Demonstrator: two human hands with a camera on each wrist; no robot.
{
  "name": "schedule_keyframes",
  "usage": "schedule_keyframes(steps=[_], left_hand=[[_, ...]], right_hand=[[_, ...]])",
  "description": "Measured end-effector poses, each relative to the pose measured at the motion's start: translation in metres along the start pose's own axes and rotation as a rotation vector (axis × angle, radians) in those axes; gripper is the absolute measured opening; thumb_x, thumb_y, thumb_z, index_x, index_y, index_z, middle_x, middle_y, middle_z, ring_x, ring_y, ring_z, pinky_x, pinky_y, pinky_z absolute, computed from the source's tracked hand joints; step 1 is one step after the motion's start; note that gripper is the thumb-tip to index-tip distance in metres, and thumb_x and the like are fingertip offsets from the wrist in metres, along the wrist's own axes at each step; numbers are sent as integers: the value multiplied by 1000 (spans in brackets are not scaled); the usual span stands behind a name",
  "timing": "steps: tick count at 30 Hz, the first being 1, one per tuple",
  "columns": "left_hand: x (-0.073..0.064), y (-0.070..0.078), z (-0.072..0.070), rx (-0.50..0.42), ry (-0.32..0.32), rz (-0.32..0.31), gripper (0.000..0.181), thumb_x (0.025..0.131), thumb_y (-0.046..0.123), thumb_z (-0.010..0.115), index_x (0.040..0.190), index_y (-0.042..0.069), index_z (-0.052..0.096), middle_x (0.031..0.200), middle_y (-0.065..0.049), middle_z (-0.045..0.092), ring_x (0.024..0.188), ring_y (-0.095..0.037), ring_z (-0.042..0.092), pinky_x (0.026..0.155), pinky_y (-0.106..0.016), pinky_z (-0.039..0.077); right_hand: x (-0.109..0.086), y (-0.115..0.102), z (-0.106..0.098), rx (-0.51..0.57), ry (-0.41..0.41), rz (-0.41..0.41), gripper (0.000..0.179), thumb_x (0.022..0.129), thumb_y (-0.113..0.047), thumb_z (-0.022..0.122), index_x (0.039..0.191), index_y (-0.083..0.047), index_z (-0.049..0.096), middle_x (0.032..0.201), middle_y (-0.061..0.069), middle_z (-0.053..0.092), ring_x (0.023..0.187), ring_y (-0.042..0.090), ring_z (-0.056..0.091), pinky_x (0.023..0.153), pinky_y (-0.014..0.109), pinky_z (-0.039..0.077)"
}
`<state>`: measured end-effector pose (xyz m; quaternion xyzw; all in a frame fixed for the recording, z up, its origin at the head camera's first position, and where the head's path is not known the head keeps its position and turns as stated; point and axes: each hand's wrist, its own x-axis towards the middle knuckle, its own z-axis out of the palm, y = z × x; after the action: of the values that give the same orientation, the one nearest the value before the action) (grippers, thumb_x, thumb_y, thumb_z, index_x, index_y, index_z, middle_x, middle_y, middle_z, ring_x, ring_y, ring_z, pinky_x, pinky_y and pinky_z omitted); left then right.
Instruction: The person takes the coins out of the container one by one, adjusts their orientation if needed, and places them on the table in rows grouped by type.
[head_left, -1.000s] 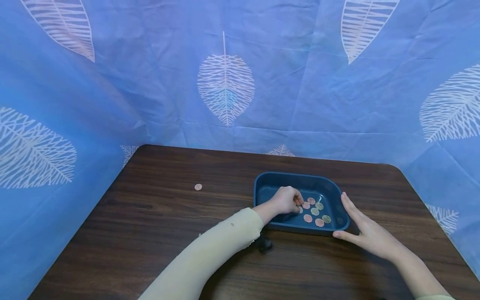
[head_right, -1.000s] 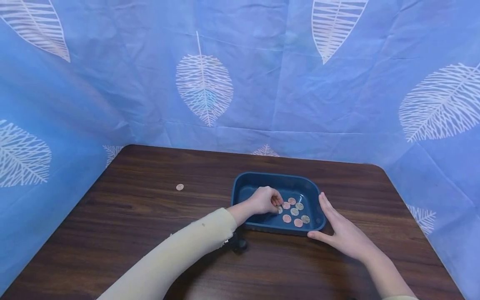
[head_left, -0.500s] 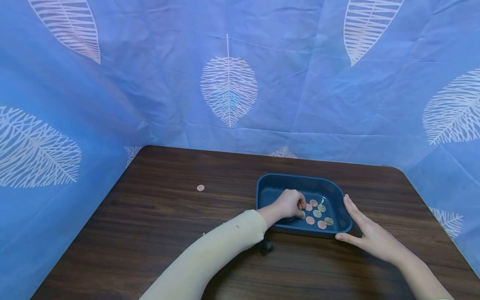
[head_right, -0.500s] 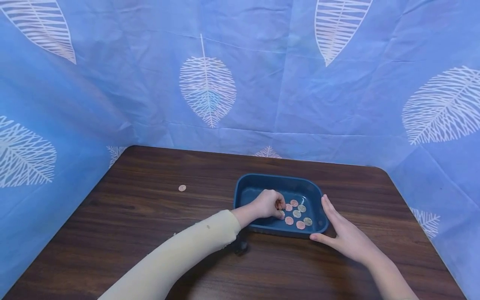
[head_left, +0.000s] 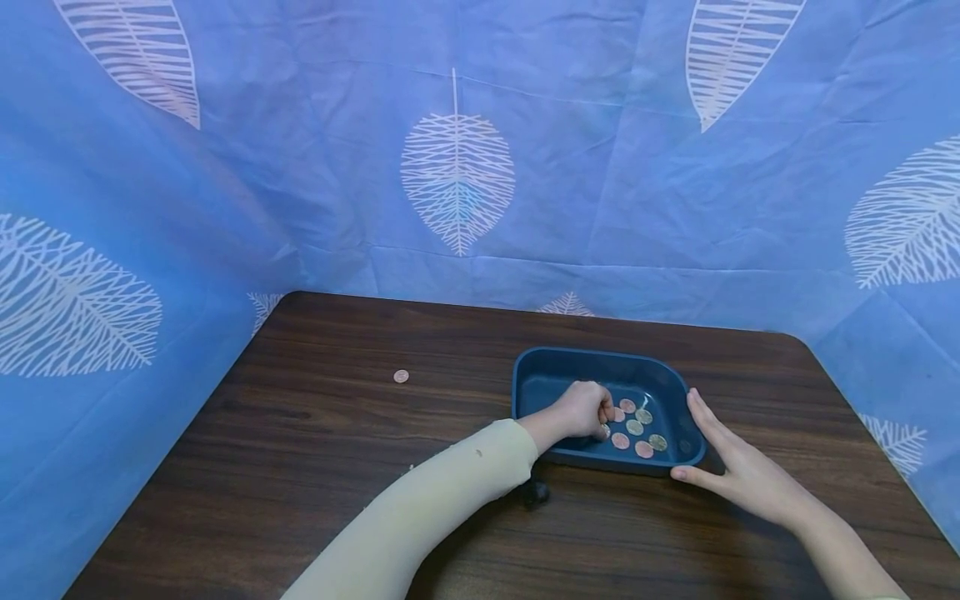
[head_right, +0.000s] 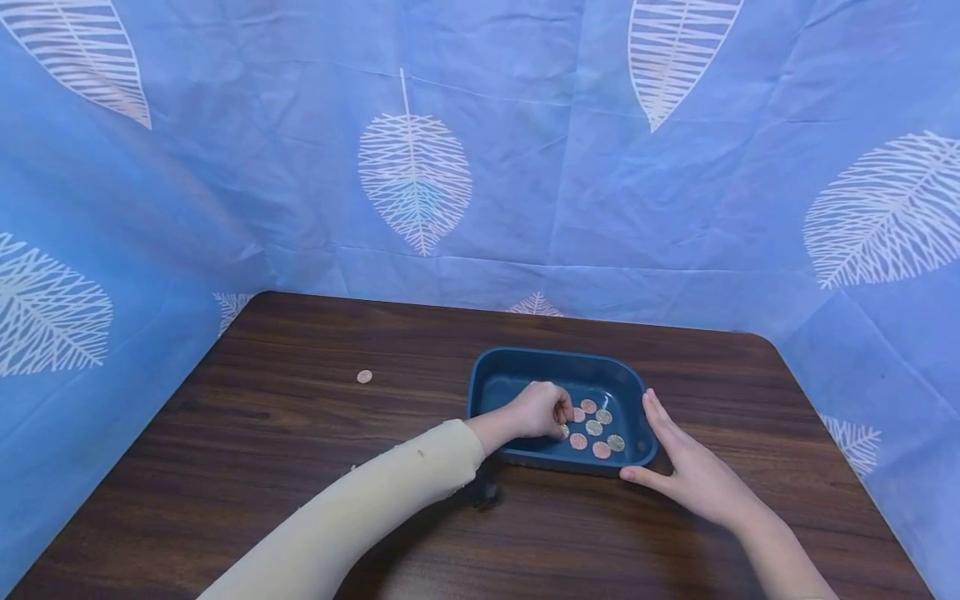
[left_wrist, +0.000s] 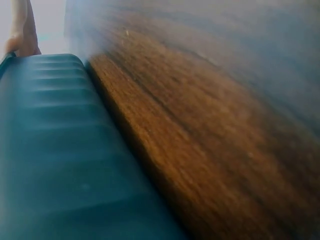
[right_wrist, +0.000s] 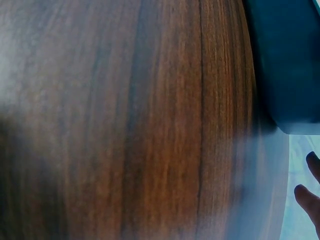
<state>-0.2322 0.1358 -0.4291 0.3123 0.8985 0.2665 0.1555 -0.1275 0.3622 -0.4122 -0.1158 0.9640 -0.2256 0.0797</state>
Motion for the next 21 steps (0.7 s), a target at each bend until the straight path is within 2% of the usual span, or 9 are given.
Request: schedule_keyframes(steps=[6, 15, 21], left_hand=[[0, 0, 1, -17, -3, -15, 16, 77, 8, 81, 85, 11, 68, 73, 8, 54, 69, -3, 49, 62, -13, 40], [-3, -2, -1, -84, -60, 59, 13, 78, -2, 76, 81, 10, 72, 71, 8, 57, 66, -3, 50, 58, -12, 41], [-4, -5, -4, -123, -39, 111, 11, 81, -2, 74, 85, 8, 74, 74, 8, 63, 66, 0, 52, 59, -10, 42]], right_hand=[[0, 0, 1, -4, 4, 1, 102, 88, -51, 63, 151, -26, -14, 158, 14, -8, 129, 57, 25, 83, 72, 34], [0, 1, 0, 6, 9, -14, 102, 89, -49, 63, 152, -24, -13, 158, 12, -9, 129, 57, 25, 83, 72, 34], [0, 1, 1, 12, 8, -9, 102, 89, -49, 63, 151, -27, -15, 158, 14, -8, 129, 58, 25, 82, 72, 35]])
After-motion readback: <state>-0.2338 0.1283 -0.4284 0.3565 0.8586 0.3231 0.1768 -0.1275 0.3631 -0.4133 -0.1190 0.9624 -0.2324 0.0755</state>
